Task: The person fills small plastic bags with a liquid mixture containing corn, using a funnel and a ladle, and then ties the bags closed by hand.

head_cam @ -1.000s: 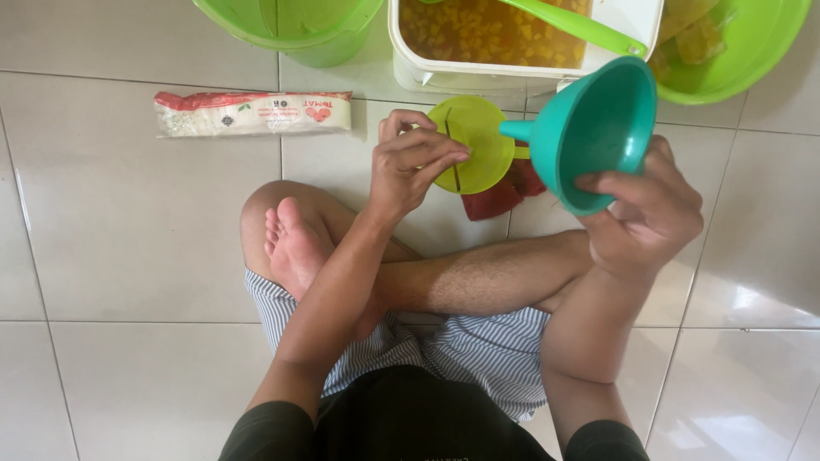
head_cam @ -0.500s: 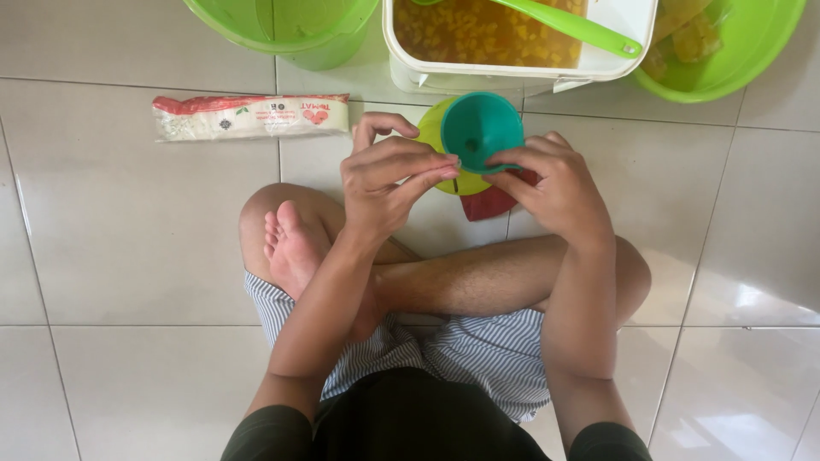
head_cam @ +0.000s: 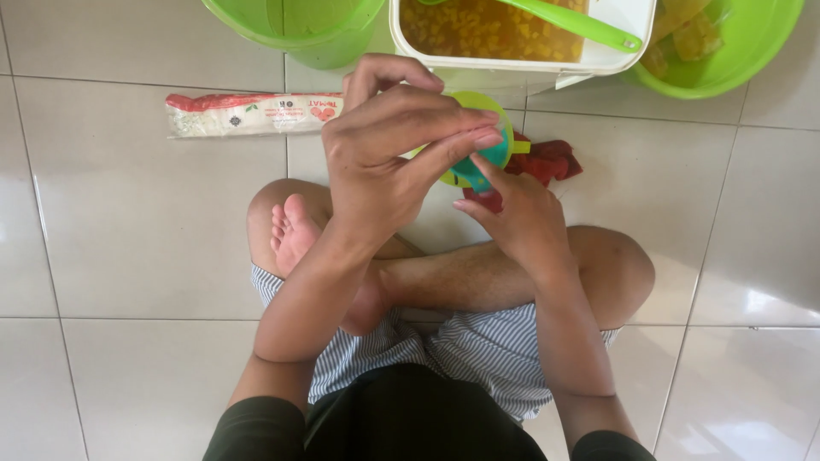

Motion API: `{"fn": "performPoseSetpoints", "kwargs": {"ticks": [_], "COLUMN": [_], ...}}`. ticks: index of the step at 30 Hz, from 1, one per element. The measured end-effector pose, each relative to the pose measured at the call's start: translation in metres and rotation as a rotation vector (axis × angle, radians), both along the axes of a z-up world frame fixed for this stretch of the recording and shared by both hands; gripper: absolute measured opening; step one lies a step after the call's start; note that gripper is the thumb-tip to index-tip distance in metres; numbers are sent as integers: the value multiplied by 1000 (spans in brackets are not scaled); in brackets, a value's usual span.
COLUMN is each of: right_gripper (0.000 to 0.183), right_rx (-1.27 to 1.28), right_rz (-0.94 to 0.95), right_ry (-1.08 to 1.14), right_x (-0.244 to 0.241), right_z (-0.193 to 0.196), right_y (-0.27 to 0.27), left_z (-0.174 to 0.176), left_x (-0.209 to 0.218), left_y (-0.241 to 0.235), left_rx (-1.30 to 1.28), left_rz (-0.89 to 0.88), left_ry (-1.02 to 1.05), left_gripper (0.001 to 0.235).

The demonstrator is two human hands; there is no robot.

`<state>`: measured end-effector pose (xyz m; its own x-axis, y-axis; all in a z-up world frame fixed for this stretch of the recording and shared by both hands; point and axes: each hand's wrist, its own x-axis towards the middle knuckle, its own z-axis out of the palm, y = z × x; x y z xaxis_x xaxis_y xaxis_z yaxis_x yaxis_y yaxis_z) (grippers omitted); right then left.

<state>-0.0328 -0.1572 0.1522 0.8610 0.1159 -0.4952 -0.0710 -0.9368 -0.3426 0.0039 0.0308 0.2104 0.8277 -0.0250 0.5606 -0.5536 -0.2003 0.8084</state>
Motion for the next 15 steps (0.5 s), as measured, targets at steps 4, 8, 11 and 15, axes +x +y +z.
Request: {"fn": "performPoseSetpoints", "kwargs": {"ticks": [4, 8, 11, 15], "right_gripper": [70, 63, 56, 41], "right_rx": [41, 173, 382, 639], "right_rz": [-7, -133, -140, -124], "right_ry": [-10, -181, -435, -508], "right_x": [0, -4, -9, 0], "right_z": [10, 19, 24, 41], "right_y": [-15, -43, -62, -56], "left_z": [2, 22, 59, 87], "left_x": [-2, -2, -2, -1], "left_y": [-4, 5, 11, 9], "left_rx": [13, -23, 12, 50], "left_rz": [-20, -43, -78, -143], "left_ry": [10, -54, -98, -96], "left_gripper": [6, 8, 10, 7]}}
